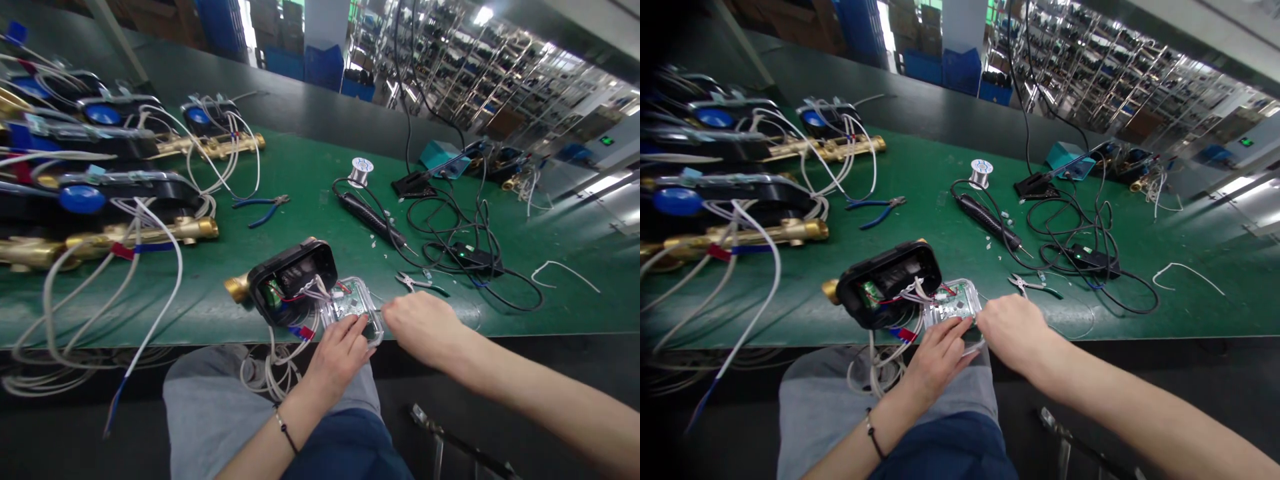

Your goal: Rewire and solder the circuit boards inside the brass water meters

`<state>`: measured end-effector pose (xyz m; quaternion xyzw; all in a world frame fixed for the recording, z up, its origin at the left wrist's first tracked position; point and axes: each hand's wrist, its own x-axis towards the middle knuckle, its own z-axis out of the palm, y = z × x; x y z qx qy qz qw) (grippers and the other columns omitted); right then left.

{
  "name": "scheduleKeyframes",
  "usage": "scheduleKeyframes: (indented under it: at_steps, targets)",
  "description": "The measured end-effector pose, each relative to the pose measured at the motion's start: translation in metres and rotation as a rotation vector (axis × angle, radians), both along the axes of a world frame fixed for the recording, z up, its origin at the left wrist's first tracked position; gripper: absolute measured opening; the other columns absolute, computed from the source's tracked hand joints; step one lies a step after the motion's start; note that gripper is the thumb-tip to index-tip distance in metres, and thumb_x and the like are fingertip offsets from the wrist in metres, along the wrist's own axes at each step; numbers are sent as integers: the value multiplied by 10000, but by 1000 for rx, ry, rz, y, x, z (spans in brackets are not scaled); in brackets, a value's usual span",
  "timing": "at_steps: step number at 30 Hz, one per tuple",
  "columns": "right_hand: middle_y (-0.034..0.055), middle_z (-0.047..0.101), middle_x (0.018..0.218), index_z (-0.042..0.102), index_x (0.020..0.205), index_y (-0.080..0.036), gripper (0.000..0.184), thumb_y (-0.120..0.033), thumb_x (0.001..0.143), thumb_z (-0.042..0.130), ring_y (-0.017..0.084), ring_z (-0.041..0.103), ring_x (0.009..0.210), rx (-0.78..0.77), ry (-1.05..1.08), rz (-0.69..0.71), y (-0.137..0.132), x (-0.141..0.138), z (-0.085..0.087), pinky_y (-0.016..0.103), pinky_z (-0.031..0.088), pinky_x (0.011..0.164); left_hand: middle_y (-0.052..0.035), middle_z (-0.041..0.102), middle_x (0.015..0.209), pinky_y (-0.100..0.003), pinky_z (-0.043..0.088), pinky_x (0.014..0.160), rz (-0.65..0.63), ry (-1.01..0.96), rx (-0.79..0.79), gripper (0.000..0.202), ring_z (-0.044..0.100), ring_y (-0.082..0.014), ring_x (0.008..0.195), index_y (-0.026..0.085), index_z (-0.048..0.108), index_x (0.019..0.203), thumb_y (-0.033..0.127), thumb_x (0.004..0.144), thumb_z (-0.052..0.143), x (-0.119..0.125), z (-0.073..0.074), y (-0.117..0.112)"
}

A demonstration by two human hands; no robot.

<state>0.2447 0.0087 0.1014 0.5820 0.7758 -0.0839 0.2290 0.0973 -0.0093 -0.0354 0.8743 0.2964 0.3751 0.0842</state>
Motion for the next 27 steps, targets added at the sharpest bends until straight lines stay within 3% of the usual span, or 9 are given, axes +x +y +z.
scheduleKeyframes:
  at_steps: [6,14,21,24,27]
  targets:
    - [52,687,823,639,950,-217,273,-104,813,432,192,671,690,-20,-40,93,-1,45,-5,243,426,569,-87,652,1139,-362,498,851,0,2,2,86,581,-227,1067,153,564,812,221,858,589,1,1,1]
    - [82,698,788,658,886,-192,255,-141,838,413,216,671,680,11,2,2,-8,40,-11,264,427,566,-86,654,1133,-369,492,837,9,-2,15,106,584,-229,1063,155,564,796,232,869,572,0,1,2]
    - [72,716,949,688,1022,-215,292,-263,886,434,170,667,855,161,620,-207,-27,73,-51,261,489,775,-75,654,1134,-355,486,847,-2,-9,7,112,582,-217,1062,153,559,795,225,880,556,-1,3,3]
    - [73,716,955,689,1034,-188,314,-273,894,421,151,665,817,185,707,-250,-35,76,-68,250,502,762,-79,653,1134,-358,482,857,-5,-19,-1,101,578,-219,1074,155,563,806,231,872,572,-2,3,3]
    - [64,716,833,688,1031,-163,322,-283,897,420,143,645,694,221,802,-308,-40,72,-78,259,509,691,-88,652,1137,-360,483,865,-20,-5,-16,92,571,-221,1089,156,566,811,227,869,576,-3,3,3]
